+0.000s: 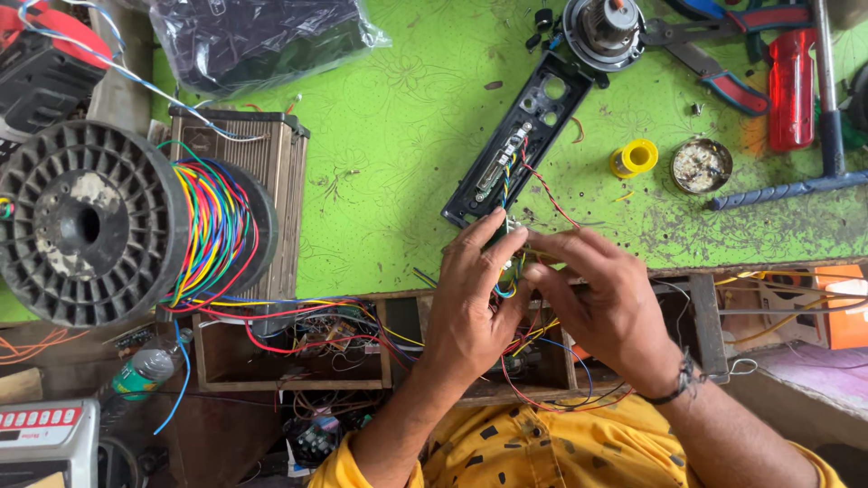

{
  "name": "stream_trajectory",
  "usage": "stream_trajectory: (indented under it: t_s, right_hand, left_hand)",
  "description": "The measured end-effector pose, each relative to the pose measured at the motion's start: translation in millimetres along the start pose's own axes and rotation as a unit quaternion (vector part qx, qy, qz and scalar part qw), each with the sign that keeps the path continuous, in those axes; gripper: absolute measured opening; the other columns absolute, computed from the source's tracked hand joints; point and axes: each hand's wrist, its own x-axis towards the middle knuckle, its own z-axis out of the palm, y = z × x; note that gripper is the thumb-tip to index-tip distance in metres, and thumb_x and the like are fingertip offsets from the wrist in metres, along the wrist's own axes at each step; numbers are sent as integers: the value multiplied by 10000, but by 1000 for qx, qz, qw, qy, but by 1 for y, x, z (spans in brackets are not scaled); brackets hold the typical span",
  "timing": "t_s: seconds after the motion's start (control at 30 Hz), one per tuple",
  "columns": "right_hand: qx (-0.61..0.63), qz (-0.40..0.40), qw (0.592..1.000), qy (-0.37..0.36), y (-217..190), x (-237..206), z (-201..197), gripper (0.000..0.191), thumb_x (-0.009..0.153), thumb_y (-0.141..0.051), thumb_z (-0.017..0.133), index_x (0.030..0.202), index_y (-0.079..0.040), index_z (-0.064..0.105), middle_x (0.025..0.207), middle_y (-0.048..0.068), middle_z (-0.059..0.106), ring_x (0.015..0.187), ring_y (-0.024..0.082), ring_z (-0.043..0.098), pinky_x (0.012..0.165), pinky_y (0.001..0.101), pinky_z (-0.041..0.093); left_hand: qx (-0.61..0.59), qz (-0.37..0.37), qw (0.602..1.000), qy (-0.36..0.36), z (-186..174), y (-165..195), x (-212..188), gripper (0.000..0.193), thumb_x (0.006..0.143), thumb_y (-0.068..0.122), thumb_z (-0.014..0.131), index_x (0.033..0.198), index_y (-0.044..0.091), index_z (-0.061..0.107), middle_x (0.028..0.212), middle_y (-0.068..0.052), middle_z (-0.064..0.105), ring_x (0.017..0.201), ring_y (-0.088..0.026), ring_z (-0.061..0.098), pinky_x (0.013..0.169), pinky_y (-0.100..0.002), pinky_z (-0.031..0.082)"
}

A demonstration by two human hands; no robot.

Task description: The person strips and twists colored wires, then solders them to a small electronic component. They use pliers, a soldering iron, and a screwdriver to secure and adjust the connections on the component.

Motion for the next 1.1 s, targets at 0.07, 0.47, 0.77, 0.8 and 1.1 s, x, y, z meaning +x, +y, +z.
stream_trajectory:
  t_s: [0.07,0.47,0.77,0.8,1.1]
  right_hand:
    - [-27,25,999,23,0,1,5,131,993,-89,633,1102,-42,689,947,155,748,814,297,749,702,355,571]
    - [342,238,908,26,10,-15,31,433,1028,-212,572,1412,-35,476,1041,68,706,902,88,681,765,254,587]
    - [-203,15,979,-3,3,-26,9,415,940,-188,697,1349,-139,647,923,109,647,675,263,630,602,349,504]
    - [-232,-9,973,10,-2,-29,10,425,913,-128,685,1335,-104,643,920,118,637,686,275,635,607,361,509]
    - [510,405,759,-20,15,-11,15,244,1043,-219,484,887,-63,587,588,27,483,416,117,410,366,275,344]
  left_hand:
    - [8,0,1000,9,4,1,-2,442,899,-10,709,1314,31,563,1481,-214,524,1386,-404,522,1182,-491,417]
    - [77,64,994,50,12,-9,4,368,941,19,664,1241,-6,452,1457,-312,408,1417,-543,416,1216,-601,358]
    - [151,50,987,17,4,-7,13,438,875,27,671,1261,30,463,1306,-215,484,1218,-432,531,1077,-558,437]
    - [168,46,984,20,5,-6,15,430,889,51,692,1257,39,470,1291,-210,487,1204,-425,529,1057,-552,435]
    - [221,-14,975,-22,8,24,30,466,800,206,767,1153,33,517,1266,-213,514,1215,-414,494,972,-576,370]
